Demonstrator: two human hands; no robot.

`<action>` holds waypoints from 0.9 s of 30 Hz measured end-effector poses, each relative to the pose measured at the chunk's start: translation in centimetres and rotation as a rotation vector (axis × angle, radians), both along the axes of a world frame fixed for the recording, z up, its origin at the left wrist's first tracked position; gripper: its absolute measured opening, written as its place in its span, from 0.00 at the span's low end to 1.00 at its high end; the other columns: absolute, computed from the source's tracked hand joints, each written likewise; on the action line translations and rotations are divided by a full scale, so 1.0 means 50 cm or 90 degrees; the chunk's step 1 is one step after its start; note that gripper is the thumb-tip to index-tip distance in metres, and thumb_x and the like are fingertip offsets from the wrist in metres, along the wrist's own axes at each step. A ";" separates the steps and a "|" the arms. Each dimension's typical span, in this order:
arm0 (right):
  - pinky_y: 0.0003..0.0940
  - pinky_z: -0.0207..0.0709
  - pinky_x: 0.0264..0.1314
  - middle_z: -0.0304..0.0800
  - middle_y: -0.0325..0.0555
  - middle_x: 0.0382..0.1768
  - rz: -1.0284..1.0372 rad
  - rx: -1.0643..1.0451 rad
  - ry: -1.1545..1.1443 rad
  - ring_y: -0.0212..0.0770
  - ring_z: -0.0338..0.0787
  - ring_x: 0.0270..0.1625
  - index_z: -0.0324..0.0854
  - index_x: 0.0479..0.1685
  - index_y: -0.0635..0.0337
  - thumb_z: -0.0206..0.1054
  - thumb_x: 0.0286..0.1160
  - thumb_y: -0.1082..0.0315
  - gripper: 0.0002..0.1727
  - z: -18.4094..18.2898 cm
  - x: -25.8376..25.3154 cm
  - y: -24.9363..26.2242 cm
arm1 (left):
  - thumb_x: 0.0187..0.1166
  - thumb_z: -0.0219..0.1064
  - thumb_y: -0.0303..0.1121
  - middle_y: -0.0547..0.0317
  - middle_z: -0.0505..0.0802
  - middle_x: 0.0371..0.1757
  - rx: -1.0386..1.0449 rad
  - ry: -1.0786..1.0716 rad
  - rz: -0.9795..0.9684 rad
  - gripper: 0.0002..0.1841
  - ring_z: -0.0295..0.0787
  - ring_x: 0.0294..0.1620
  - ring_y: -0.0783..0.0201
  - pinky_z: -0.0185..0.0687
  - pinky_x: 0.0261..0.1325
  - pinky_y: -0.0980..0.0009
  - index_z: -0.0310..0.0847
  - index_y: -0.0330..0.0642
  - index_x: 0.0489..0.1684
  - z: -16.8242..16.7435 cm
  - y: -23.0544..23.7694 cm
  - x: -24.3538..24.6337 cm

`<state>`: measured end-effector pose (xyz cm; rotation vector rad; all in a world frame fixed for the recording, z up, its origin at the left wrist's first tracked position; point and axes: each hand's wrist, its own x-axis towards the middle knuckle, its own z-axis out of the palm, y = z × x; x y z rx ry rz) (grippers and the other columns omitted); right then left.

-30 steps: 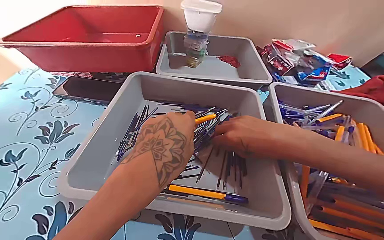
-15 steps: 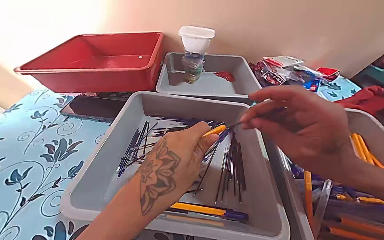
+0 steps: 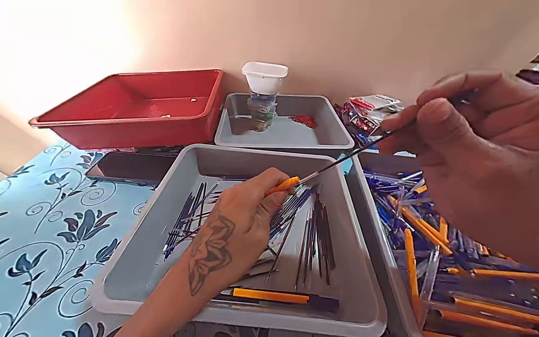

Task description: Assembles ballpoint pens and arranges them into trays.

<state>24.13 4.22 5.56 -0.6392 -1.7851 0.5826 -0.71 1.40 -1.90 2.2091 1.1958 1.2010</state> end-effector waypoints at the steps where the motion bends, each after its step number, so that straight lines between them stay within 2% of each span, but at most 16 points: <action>1: 0.23 0.93 0.50 0.96 0.27 0.43 0.002 0.005 -0.011 0.28 0.97 0.43 0.79 0.52 0.50 0.61 0.86 0.72 0.06 -0.001 -0.001 -0.005 | 0.89 0.53 0.36 0.76 0.86 0.33 0.006 -0.007 -0.009 0.11 0.83 0.35 0.85 0.79 0.39 0.88 0.84 0.50 0.48 -0.001 0.000 0.001; 3: 0.24 0.93 0.51 0.97 0.28 0.44 0.003 0.006 -0.025 0.29 0.98 0.43 0.80 0.52 0.50 0.62 0.86 0.72 0.06 -0.003 -0.004 -0.013 | 0.89 0.53 0.36 0.75 0.86 0.32 0.005 -0.009 -0.009 0.12 0.83 0.34 0.85 0.78 0.38 0.87 0.85 0.49 0.47 0.000 -0.003 0.004; 5: 0.22 0.93 0.52 0.96 0.24 0.44 -0.003 0.024 -0.029 0.27 0.97 0.44 0.79 0.53 0.47 0.62 0.87 0.70 0.06 -0.006 -0.005 -0.011 | 0.86 0.53 0.32 0.67 0.87 0.31 -0.024 0.001 0.007 0.13 0.83 0.32 0.80 0.81 0.39 0.81 0.86 0.41 0.46 0.013 -0.013 0.007; 7: 0.23 0.93 0.52 0.96 0.27 0.44 -0.007 0.032 -0.015 0.29 0.97 0.44 0.79 0.53 0.49 0.61 0.87 0.71 0.06 0.000 -0.004 -0.010 | 0.85 0.51 0.30 0.63 0.87 0.31 -0.040 0.010 0.015 0.14 0.83 0.32 0.76 0.82 0.39 0.77 0.86 0.39 0.47 0.020 -0.016 0.007; 9: 0.26 0.93 0.53 0.97 0.33 0.45 -0.005 0.022 0.001 0.34 0.98 0.44 0.78 0.53 0.52 0.59 0.87 0.73 0.06 0.010 0.001 -0.012 | 0.88 0.52 0.34 0.69 0.86 0.30 -0.036 0.012 0.017 0.13 0.83 0.31 0.80 0.80 0.37 0.82 0.85 0.45 0.47 0.014 -0.012 0.004; 12: 0.26 0.93 0.53 0.97 0.34 0.46 -0.012 0.025 -0.007 0.34 0.98 0.45 0.78 0.53 0.52 0.59 0.87 0.73 0.06 0.012 0.001 -0.016 | 0.86 0.52 0.32 0.66 0.87 0.30 -0.080 0.012 0.037 0.13 0.83 0.31 0.77 0.80 0.38 0.77 0.85 0.42 0.47 0.024 -0.020 0.007; 15: 0.26 0.93 0.53 0.96 0.32 0.45 -0.018 0.039 -0.018 0.33 0.98 0.44 0.78 0.53 0.52 0.60 0.86 0.73 0.06 0.009 -0.005 -0.020 | 0.85 0.53 0.32 0.64 0.88 0.32 -0.068 0.017 0.036 0.13 0.83 0.31 0.75 0.80 0.38 0.75 0.86 0.41 0.49 0.020 -0.019 0.008; 17: 0.27 0.94 0.53 0.96 0.33 0.45 -0.017 0.039 -0.010 0.34 0.98 0.45 0.78 0.53 0.53 0.60 0.86 0.74 0.07 0.010 -0.006 -0.019 | 0.87 0.54 0.32 0.69 0.85 0.29 -0.044 0.019 0.025 0.12 0.80 0.29 0.80 0.77 0.34 0.82 0.86 0.45 0.48 0.018 -0.016 0.007; 20: 0.26 0.93 0.53 0.96 0.29 0.44 -0.022 0.033 -0.027 0.31 0.97 0.44 0.79 0.52 0.51 0.61 0.86 0.73 0.06 0.010 -0.007 -0.019 | 0.87 0.55 0.28 0.62 0.87 0.29 -0.066 0.000 0.017 0.11 0.81 0.28 0.74 0.77 0.36 0.76 0.87 0.38 0.47 0.029 -0.022 0.013; 23: 0.24 0.93 0.52 0.96 0.26 0.44 -0.013 0.019 -0.083 0.28 0.97 0.45 0.80 0.51 0.49 0.63 0.85 0.71 0.06 -0.001 -0.013 -0.020 | 0.88 0.54 0.35 0.73 0.86 0.31 0.022 0.007 -0.007 0.12 0.82 0.31 0.84 0.77 0.35 0.86 0.86 0.48 0.47 0.003 -0.006 0.011; 26: 0.20 0.90 0.52 0.95 0.27 0.43 0.013 -0.014 -0.158 0.25 0.95 0.47 0.83 0.49 0.53 0.61 0.86 0.69 0.06 -0.025 -0.034 -0.027 | 0.87 0.54 0.33 0.72 0.85 0.30 0.063 -0.009 -0.035 0.12 0.80 0.30 0.85 0.75 0.35 0.89 0.87 0.45 0.46 -0.003 -0.006 0.017; 27: 0.21 0.90 0.53 0.95 0.29 0.46 0.033 -0.027 -0.195 0.25 0.94 0.50 0.84 0.52 0.56 0.57 0.89 0.67 0.10 -0.034 -0.040 -0.028 | 0.87 0.54 0.33 0.71 0.85 0.29 0.072 -0.008 -0.036 0.12 0.80 0.29 0.85 0.76 0.35 0.89 0.86 0.43 0.45 -0.003 -0.007 0.019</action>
